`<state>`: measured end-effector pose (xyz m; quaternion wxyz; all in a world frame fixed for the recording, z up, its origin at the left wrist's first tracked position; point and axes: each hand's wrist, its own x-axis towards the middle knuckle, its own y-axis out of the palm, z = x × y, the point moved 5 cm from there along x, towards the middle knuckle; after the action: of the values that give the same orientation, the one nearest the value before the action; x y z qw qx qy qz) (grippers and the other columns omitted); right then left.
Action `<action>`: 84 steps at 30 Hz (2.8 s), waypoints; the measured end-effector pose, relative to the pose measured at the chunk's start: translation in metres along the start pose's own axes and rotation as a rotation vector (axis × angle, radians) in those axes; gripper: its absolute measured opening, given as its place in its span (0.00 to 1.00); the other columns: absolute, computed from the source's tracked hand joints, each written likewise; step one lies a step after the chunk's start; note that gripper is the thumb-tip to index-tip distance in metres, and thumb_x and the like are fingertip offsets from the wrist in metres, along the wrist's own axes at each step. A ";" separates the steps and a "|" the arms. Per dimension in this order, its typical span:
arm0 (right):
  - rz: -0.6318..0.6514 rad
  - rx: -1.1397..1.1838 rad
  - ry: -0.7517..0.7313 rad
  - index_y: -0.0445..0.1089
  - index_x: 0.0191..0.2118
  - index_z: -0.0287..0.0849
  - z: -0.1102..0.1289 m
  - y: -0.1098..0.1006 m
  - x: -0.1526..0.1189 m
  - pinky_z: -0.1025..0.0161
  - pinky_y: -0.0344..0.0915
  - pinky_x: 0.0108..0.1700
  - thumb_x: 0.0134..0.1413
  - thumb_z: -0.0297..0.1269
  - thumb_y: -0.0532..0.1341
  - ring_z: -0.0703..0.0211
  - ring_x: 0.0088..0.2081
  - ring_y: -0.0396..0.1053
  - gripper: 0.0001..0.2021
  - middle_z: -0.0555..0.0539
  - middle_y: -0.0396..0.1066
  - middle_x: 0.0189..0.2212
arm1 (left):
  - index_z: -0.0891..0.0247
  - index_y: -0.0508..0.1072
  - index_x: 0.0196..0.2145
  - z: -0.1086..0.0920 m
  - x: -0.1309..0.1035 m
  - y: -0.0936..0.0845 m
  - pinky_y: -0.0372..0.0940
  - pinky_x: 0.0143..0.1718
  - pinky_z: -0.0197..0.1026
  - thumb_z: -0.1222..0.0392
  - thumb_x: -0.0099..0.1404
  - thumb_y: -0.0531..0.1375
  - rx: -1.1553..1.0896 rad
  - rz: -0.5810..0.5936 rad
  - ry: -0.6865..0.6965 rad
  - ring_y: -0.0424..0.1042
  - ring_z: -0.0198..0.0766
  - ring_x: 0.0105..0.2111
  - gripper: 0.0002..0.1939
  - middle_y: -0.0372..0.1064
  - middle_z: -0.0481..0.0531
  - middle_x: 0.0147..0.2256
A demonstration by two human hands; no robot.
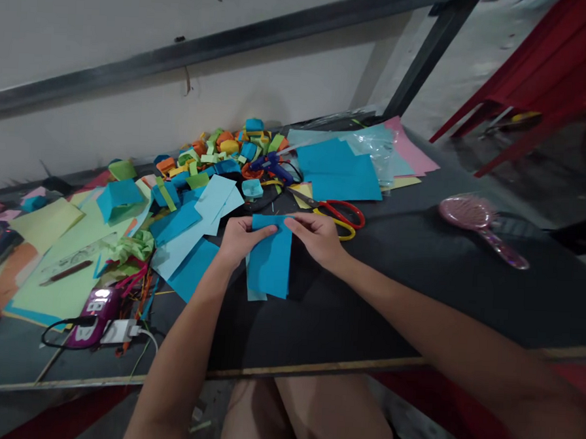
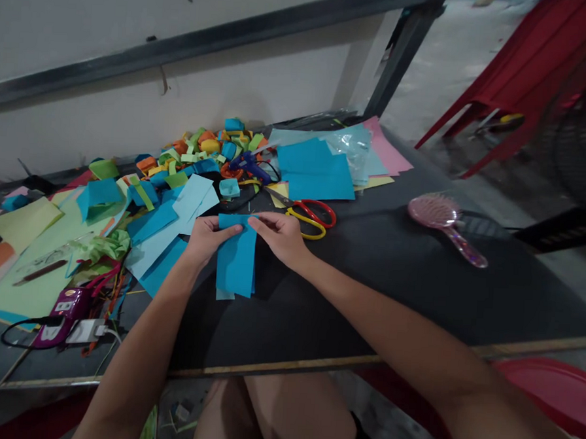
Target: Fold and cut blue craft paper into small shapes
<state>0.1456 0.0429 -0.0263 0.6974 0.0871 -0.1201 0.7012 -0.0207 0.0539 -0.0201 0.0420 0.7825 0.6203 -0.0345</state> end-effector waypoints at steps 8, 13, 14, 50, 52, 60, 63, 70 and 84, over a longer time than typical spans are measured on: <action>-0.075 -0.182 -0.086 0.76 0.28 0.40 0.003 -0.007 0.002 0.64 0.57 0.25 0.55 0.48 0.61 0.63 0.22 0.59 0.16 0.52 0.64 0.18 | 0.65 0.68 0.16 -0.004 0.002 -0.002 0.56 0.19 0.35 0.44 0.51 0.68 0.041 -0.060 0.121 0.57 0.28 0.18 0.22 0.61 0.45 0.17; -0.108 -0.180 -0.101 0.77 0.31 0.40 0.004 -0.009 0.002 0.63 0.59 0.26 0.55 0.48 0.61 0.61 0.23 0.62 0.16 0.50 0.68 0.20 | 0.64 0.59 0.13 -0.010 -0.001 0.000 0.48 0.19 0.36 0.42 0.51 0.67 0.121 -0.103 0.203 0.47 0.27 0.18 0.28 0.47 0.43 0.16; -0.113 -0.174 -0.100 0.77 0.31 0.40 0.004 -0.009 0.002 0.63 0.59 0.26 0.55 0.48 0.61 0.61 0.24 0.62 0.16 0.50 0.68 0.20 | 0.64 0.58 0.13 -0.010 0.000 0.001 0.49 0.19 0.36 0.41 0.51 0.66 0.111 -0.086 0.192 0.47 0.27 0.19 0.28 0.47 0.43 0.16; -0.014 -0.002 0.282 0.60 0.19 0.44 -0.042 -0.020 0.026 0.66 0.48 0.18 0.39 0.68 0.62 0.68 0.15 0.50 0.29 0.56 0.52 0.11 | 0.61 0.45 0.18 0.011 0.003 0.010 0.41 0.22 0.37 0.42 0.59 0.59 0.403 -0.081 0.151 0.40 0.28 0.20 0.29 0.37 0.43 0.19; -0.014 0.005 0.272 0.61 0.20 0.43 -0.039 -0.022 0.027 0.66 0.48 0.18 0.39 0.68 0.62 0.68 0.15 0.49 0.29 0.56 0.52 0.11 | 0.61 0.46 0.18 0.011 0.003 0.009 0.40 0.22 0.37 0.41 0.60 0.57 0.419 -0.087 0.164 0.40 0.28 0.21 0.29 0.37 0.44 0.19; -0.061 -0.166 0.160 0.60 0.18 0.43 -0.033 -0.037 0.033 0.65 0.51 0.20 0.45 0.67 0.60 0.66 0.16 0.54 0.29 0.53 0.56 0.12 | 0.62 0.52 0.14 0.010 0.000 0.014 0.39 0.21 0.37 0.40 0.56 0.60 0.381 -0.075 0.063 0.40 0.28 0.20 0.29 0.38 0.43 0.18; -0.060 -0.190 0.144 0.61 0.18 0.43 -0.033 -0.038 0.033 0.65 0.51 0.20 0.45 0.67 0.59 0.65 0.16 0.54 0.29 0.53 0.57 0.12 | 0.63 0.59 0.14 0.006 -0.002 0.012 0.42 0.20 0.37 0.44 0.56 0.62 0.440 -0.118 0.053 0.43 0.28 0.18 0.25 0.42 0.43 0.16; -0.031 -0.209 0.114 0.64 0.19 0.42 -0.026 -0.040 0.036 0.65 0.49 0.19 0.44 0.70 0.58 0.66 0.16 0.54 0.31 0.52 0.58 0.12 | 0.62 0.55 0.12 0.000 -0.003 0.014 0.45 0.19 0.37 0.43 0.58 0.61 0.527 -0.064 0.057 0.46 0.28 0.16 0.28 0.45 0.44 0.14; -0.076 -0.079 0.040 0.58 0.19 0.44 -0.032 -0.049 0.039 0.65 0.45 0.19 0.49 0.66 0.59 0.67 0.16 0.48 0.28 0.55 0.52 0.13 | 0.62 0.70 0.19 -0.004 -0.008 0.018 0.65 0.24 0.39 0.49 0.56 0.65 0.404 0.064 0.039 0.66 0.33 0.20 0.16 0.65 0.48 0.18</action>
<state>0.1957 0.0891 -0.0432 0.7285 0.0497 -0.1304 0.6706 -0.0054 0.0426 -0.0148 -0.1266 0.7949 0.5763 -0.1415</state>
